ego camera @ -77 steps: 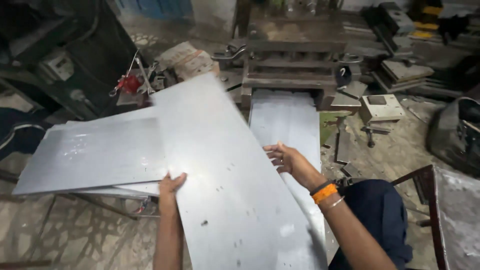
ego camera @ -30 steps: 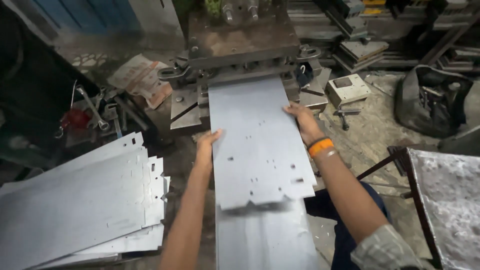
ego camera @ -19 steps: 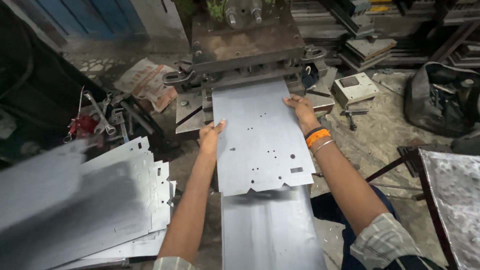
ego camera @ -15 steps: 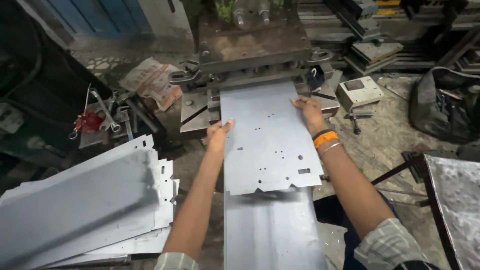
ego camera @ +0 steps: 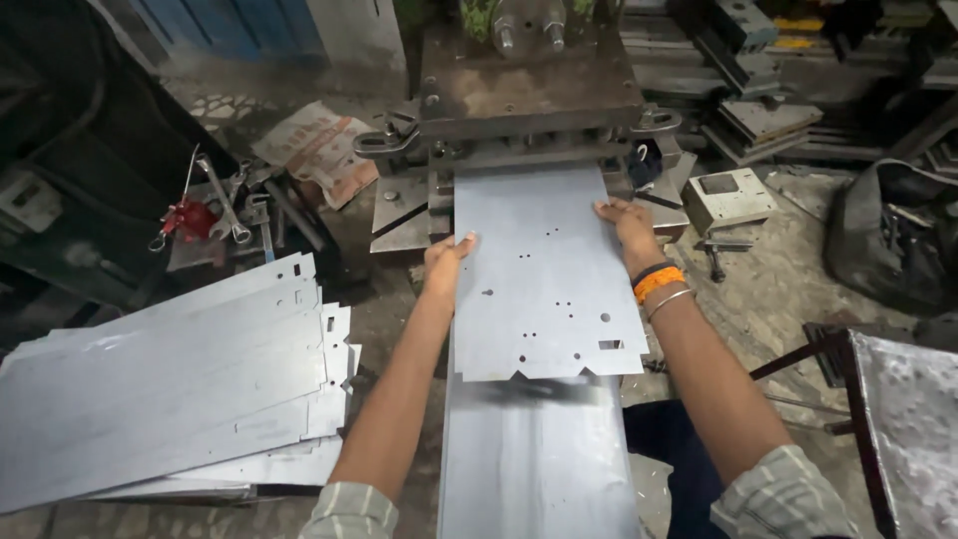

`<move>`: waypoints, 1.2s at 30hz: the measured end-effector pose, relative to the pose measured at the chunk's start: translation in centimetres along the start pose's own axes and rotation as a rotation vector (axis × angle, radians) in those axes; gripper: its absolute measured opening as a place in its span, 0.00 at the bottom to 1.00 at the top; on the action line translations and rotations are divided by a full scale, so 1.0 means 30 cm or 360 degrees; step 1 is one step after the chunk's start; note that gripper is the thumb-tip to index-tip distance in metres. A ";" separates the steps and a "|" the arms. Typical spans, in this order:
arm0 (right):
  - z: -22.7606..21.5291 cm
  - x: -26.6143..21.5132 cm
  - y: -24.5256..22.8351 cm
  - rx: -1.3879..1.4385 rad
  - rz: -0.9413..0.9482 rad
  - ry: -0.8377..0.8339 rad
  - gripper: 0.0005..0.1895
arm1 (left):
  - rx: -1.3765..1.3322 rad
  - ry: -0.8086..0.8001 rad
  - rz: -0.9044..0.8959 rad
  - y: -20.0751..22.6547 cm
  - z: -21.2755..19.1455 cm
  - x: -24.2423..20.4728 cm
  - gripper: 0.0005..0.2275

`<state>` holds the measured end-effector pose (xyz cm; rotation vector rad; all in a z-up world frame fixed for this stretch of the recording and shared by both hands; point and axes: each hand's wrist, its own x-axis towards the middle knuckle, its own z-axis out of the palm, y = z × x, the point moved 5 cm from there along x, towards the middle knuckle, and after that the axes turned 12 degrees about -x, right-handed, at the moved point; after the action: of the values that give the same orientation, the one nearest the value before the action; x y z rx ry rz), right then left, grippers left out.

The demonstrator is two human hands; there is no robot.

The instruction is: Feeding metal sheets into an industrial stamping machine for processing and stacking the finished parts.

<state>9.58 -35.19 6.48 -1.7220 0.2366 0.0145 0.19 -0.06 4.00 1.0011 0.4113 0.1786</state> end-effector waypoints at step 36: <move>-0.111 -0.646 -0.277 -0.1449 0.0251 -0.1102 0.18 | 0.1321 -0.0432 -0.0621 0.326 -0.174 -0.545 0.17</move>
<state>-8.43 -34.35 17.93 -2.4572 -0.1923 0.9425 -16.45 3.82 13.94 1.7037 0.4282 -0.5202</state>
